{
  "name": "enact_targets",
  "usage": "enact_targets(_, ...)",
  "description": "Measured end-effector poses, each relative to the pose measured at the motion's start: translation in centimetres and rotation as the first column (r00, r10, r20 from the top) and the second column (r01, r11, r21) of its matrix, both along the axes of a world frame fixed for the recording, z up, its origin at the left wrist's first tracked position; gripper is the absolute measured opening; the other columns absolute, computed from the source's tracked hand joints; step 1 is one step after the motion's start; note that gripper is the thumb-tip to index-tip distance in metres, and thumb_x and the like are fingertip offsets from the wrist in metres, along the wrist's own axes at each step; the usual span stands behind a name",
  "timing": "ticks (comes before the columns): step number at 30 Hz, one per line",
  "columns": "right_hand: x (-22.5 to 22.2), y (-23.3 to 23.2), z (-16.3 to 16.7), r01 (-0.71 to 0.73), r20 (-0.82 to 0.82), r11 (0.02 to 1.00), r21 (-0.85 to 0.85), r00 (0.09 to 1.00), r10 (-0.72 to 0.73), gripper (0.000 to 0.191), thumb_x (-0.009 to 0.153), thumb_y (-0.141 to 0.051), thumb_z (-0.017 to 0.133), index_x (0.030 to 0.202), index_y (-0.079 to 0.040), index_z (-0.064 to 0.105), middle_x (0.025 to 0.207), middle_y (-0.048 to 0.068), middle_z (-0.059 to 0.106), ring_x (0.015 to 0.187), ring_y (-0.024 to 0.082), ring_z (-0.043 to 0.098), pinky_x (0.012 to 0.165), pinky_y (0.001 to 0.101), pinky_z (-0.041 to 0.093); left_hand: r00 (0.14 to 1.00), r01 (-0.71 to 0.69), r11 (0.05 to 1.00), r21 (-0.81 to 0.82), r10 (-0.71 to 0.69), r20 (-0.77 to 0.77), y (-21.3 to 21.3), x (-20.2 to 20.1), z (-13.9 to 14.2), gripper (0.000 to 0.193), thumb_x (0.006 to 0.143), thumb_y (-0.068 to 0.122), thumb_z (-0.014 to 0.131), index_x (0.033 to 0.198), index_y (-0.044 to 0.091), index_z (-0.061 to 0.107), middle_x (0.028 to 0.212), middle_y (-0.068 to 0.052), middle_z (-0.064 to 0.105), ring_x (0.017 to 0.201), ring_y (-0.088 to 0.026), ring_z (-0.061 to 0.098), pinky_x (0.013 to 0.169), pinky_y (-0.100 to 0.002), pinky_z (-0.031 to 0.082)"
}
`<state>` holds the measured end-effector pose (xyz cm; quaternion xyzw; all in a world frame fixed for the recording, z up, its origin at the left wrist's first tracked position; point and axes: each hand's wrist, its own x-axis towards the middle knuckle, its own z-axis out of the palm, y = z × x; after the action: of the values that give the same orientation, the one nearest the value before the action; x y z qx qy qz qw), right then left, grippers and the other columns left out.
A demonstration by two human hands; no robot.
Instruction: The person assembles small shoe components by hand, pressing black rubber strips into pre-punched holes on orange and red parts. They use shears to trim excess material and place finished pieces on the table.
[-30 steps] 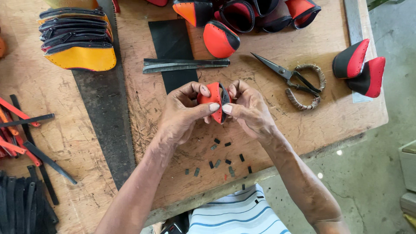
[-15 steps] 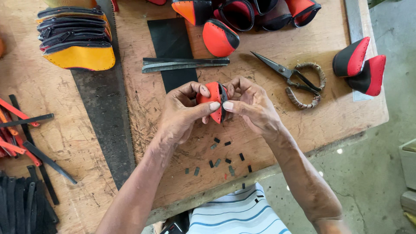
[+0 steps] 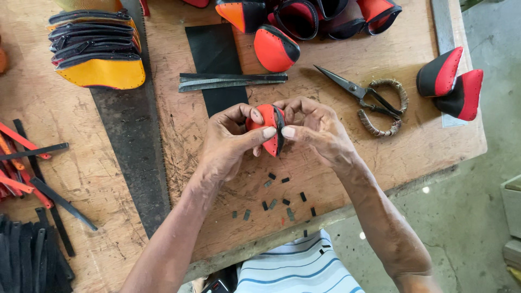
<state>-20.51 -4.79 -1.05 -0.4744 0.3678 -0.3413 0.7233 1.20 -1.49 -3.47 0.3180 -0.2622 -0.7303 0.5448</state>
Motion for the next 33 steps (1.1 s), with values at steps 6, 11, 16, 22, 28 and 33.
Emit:
enact_targets(6, 0.46, 0.00, 0.56, 0.026, -0.072, 0.998, -0.060, 0.997, -0.030, 0.029, 0.086, -0.018, 0.081, 0.102, -0.002, 0.064, 0.144, 0.017, 0.055, 0.117, 0.019, 0.066, 0.103, 0.0371, 0.055, 0.998, -0.030, 1.000, -0.006, 0.030, 0.060, 0.05, -0.19, -0.21, 0.020, 0.084, -0.002, 0.082, 0.091, 0.005, 0.065, 0.090, -0.009, 0.071, 0.064, -0.007, 0.062, 0.050, -0.018, 0.049)
enact_targets(11, 0.37, 0.00, 0.61, 0.020, -0.216, 0.994, -0.103, 0.975, -0.042, 0.027, 0.084, -0.019, 0.079, 0.099, -0.002, 0.066, 0.139, 0.017, 0.059, 0.106, 0.017, 0.067, 0.090, 0.0331, 0.057, 0.984, -0.045, 0.999, 0.004, 0.044, 0.175, 0.06, -0.29, -0.24, 0.022, 0.082, 0.000, 0.083, 0.090, 0.007, 0.064, 0.086, -0.008, 0.071, 0.060, -0.005, 0.060, 0.047, -0.017, 0.048)
enact_targets(16, 0.24, 0.21, 0.47, -0.006, -0.204, 0.983, -0.183, 0.978, -0.032, 0.023, 0.087, -0.017, 0.077, 0.100, -0.001, 0.065, 0.137, 0.016, 0.058, 0.110, 0.016, 0.066, 0.093, 0.0306, 0.055, 0.975, -0.034, 0.999, -0.015, 0.037, 0.218, 0.12, -0.38, -0.12, 0.023, 0.082, 0.001, 0.084, 0.090, 0.007, 0.063, 0.086, -0.008, 0.070, 0.061, -0.005, 0.061, 0.049, -0.017, 0.049)
enact_targets(22, 0.15, 0.21, 0.54, -0.032, -0.311, 0.975, -0.221, 0.950, -0.039, 0.025, 0.087, -0.021, 0.075, 0.099, -0.002, 0.065, 0.136, 0.016, 0.061, 0.114, 0.015, 0.064, 0.093, 0.0315, 0.056, 0.993, -0.028, 0.999, -0.031, 0.031, 0.114, 0.15, -0.46, -0.15, 0.022, 0.083, 0.000, 0.082, 0.092, 0.006, 0.063, 0.091, -0.010, 0.071, 0.065, -0.008, 0.066, 0.053, -0.020, 0.055)
enact_targets(28, 0.18, 0.08, 0.58, -0.024, -0.225, 0.981, -0.190, 0.974, -0.019, 0.031, 0.087, -0.026, 0.078, 0.103, -0.002, 0.066, 0.138, 0.017, 0.059, 0.113, 0.017, 0.061, 0.100, 0.0353, 0.055, 0.998, -0.031, 0.999, -0.032, 0.032, 0.052, 0.14, -0.41, -0.45, 0.022, 0.085, -0.001, 0.082, 0.093, 0.004, 0.062, 0.093, -0.012, 0.070, 0.070, -0.011, 0.068, 0.056, -0.022, 0.058)
enact_targets(33, 0.26, 0.16, 0.85, -0.028, -0.219, 0.981, -0.192, 0.976, -0.015, 0.030, 0.088, -0.025, 0.076, 0.103, -0.002, 0.066, 0.138, 0.017, 0.058, 0.117, 0.017, 0.062, 0.101, 0.0357, 0.054, 0.997, -0.037, 0.999, -0.031, 0.039, 0.065, 0.05, -0.56, -0.16, 0.024, 0.084, -0.001, 0.082, 0.093, 0.004, 0.060, 0.093, -0.012, 0.070, 0.069, -0.011, 0.069, 0.056, -0.023, 0.060)
